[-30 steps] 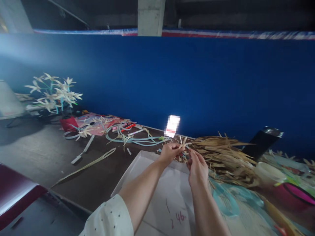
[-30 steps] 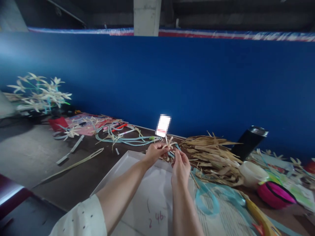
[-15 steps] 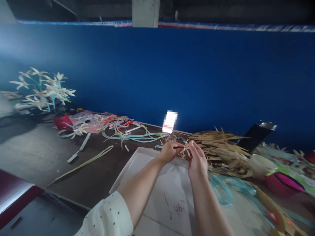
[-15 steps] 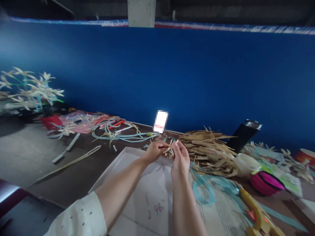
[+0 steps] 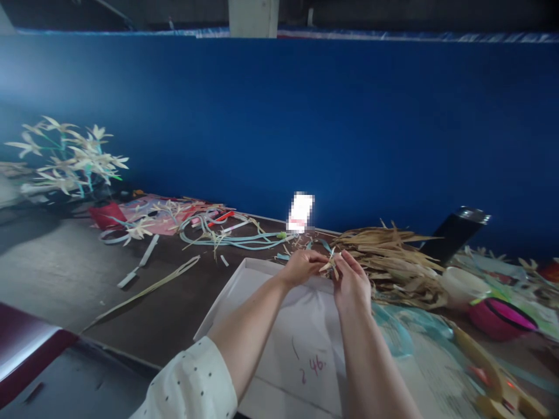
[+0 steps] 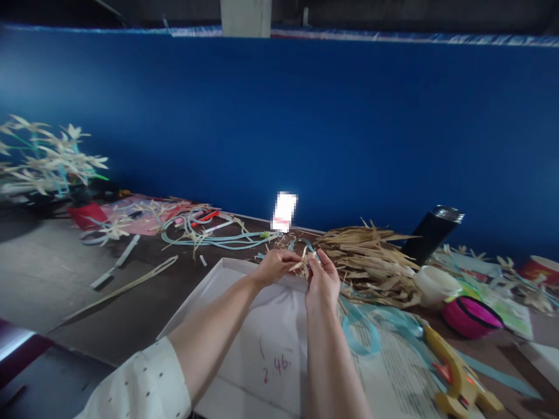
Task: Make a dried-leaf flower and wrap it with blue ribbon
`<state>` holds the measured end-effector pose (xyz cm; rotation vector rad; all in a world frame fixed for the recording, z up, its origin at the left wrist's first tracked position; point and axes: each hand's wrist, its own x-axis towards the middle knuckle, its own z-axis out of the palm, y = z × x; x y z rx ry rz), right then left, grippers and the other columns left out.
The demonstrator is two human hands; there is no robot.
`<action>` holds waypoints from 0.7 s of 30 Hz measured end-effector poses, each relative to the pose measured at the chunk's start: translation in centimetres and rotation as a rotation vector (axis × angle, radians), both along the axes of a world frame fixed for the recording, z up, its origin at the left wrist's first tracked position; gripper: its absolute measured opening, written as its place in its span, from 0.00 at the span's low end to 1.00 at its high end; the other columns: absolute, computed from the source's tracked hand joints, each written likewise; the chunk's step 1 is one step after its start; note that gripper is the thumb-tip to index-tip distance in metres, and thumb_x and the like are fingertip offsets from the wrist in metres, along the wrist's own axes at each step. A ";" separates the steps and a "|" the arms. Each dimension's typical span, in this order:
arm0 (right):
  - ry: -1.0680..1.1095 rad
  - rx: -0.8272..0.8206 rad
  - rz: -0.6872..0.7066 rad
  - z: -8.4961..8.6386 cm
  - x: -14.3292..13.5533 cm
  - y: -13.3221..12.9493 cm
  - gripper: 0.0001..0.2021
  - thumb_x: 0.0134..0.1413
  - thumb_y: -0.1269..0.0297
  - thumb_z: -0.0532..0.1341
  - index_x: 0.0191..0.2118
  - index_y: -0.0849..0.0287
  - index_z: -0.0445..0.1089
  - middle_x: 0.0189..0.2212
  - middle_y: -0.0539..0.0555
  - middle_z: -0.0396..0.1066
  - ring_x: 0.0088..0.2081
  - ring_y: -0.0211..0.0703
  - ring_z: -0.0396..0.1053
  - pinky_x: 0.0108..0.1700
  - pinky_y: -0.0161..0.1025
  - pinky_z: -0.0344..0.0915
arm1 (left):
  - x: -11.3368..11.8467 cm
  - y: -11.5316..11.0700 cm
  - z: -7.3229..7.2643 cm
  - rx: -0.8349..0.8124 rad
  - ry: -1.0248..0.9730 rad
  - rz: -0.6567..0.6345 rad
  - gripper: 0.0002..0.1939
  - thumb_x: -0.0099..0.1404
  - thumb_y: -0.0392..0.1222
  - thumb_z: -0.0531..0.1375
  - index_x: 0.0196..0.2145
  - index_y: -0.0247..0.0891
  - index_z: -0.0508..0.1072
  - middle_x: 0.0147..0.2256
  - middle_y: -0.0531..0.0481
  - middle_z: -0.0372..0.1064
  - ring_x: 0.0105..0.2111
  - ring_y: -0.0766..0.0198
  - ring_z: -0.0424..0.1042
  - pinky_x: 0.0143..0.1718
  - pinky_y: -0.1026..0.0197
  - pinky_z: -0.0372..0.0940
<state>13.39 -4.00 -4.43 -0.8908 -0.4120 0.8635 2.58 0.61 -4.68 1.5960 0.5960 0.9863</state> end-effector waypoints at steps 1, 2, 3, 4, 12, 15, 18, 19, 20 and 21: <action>0.001 -0.008 0.008 0.1 0.0 -0.1 0.24 0.27 0.68 0.71 0.38 0.60 0.68 0.27 0.49 0.72 0.26 0.34 0.69 0.27 0.30 0.67 | 0.0 0.0 0.0 -0.023 -0.001 -0.013 0.14 0.52 0.47 0.62 0.32 0.33 0.78 0.26 0.48 0.71 0.24 0.69 0.65 0.26 0.67 0.60; 0.005 -0.015 0.019 0.1 0.0 -0.1 0.24 0.28 0.67 0.71 0.38 0.60 0.68 0.27 0.49 0.71 0.26 0.34 0.69 0.26 0.30 0.67 | -0.1 0.0 0.1 -0.042 0.002 -0.020 0.15 0.51 0.48 0.62 0.32 0.33 0.78 0.26 0.48 0.71 0.24 0.69 0.65 0.26 0.67 0.60; 0.013 -0.022 0.034 0.2 0.1 -0.2 0.23 0.29 0.67 0.71 0.38 0.60 0.68 0.26 0.48 0.71 0.25 0.34 0.68 0.25 0.30 0.66 | -0.1 0.0 0.1 -0.054 0.009 -0.019 0.16 0.51 0.49 0.62 0.32 0.33 0.78 0.26 0.48 0.71 0.24 0.69 0.64 0.26 0.67 0.60; 0.021 -0.031 0.055 0.3 0.1 -0.3 0.23 0.30 0.65 0.71 0.38 0.60 0.68 0.26 0.48 0.71 0.25 0.34 0.68 0.24 0.30 0.66 | -0.1 0.0 0.1 -0.054 0.018 -0.015 0.17 0.51 0.50 0.62 0.32 0.32 0.78 0.26 0.48 0.71 0.24 0.69 0.64 0.26 0.67 0.60; -0.097 -0.069 0.120 1.1 -0.5 -0.5 0.26 0.28 0.62 0.72 0.40 0.59 0.68 0.27 0.47 0.72 0.24 0.34 0.68 0.23 0.29 0.63 | -0.2 0.0 0.4 -0.028 0.078 0.011 0.19 0.51 0.53 0.62 0.30 0.32 0.77 0.22 0.49 0.68 0.22 0.70 0.61 0.23 0.68 0.57; -0.077 -0.078 0.106 0.9 -0.6 -0.5 0.28 0.26 0.64 0.72 0.41 0.59 0.67 0.22 0.45 0.70 0.22 0.34 0.67 0.22 0.29 0.61 | -0.1 -0.3 0.6 -0.032 0.085 -0.009 0.17 0.51 0.51 0.62 0.28 0.32 0.77 0.22 0.49 0.67 0.22 0.70 0.61 0.22 0.67 0.56; -0.031 -0.077 0.082 0.6 -0.4 -0.3 0.31 0.25 0.67 0.72 0.43 0.60 0.66 0.23 0.46 0.71 0.23 0.35 0.68 0.22 0.29 0.62 | -0.1 -0.3 0.6 -0.006 0.084 -0.027 0.15 0.51 0.49 0.62 0.26 0.32 0.76 0.22 0.49 0.67 0.22 0.70 0.61 0.22 0.68 0.56; -0.025 -0.071 0.074 0.5 -0.4 -0.2 0.31 0.24 0.68 0.72 0.43 0.60 0.66 0.23 0.47 0.71 0.23 0.35 0.68 0.22 0.29 0.63 | -0.1 -0.3 0.6 0.005 0.084 -0.033 0.14 0.51 0.49 0.62 0.26 0.32 0.76 0.22 0.49 0.67 0.22 0.70 0.61 0.23 0.68 0.56; -0.026 -0.067 0.065 0.4 -0.3 -0.1 0.30 0.24 0.69 0.72 0.42 0.61 0.67 0.23 0.47 0.71 0.23 0.35 0.68 0.23 0.30 0.63 | 0.0 -0.3 0.5 0.012 0.085 -0.037 0.14 0.51 0.48 0.62 0.26 0.32 0.76 0.22 0.49 0.67 0.22 0.70 0.61 0.23 0.68 0.57; -0.031 -0.068 0.057 0.3 -0.3 -0.1 0.29 0.24 0.69 0.72 0.42 0.61 0.67 0.24 0.47 0.71 0.23 0.35 0.68 0.23 0.30 0.64 | 0.0 -0.3 0.4 0.018 0.086 -0.041 0.13 0.51 0.48 0.62 0.25 0.33 0.76 0.22 0.50 0.67 0.22 0.70 0.61 0.23 0.68 0.57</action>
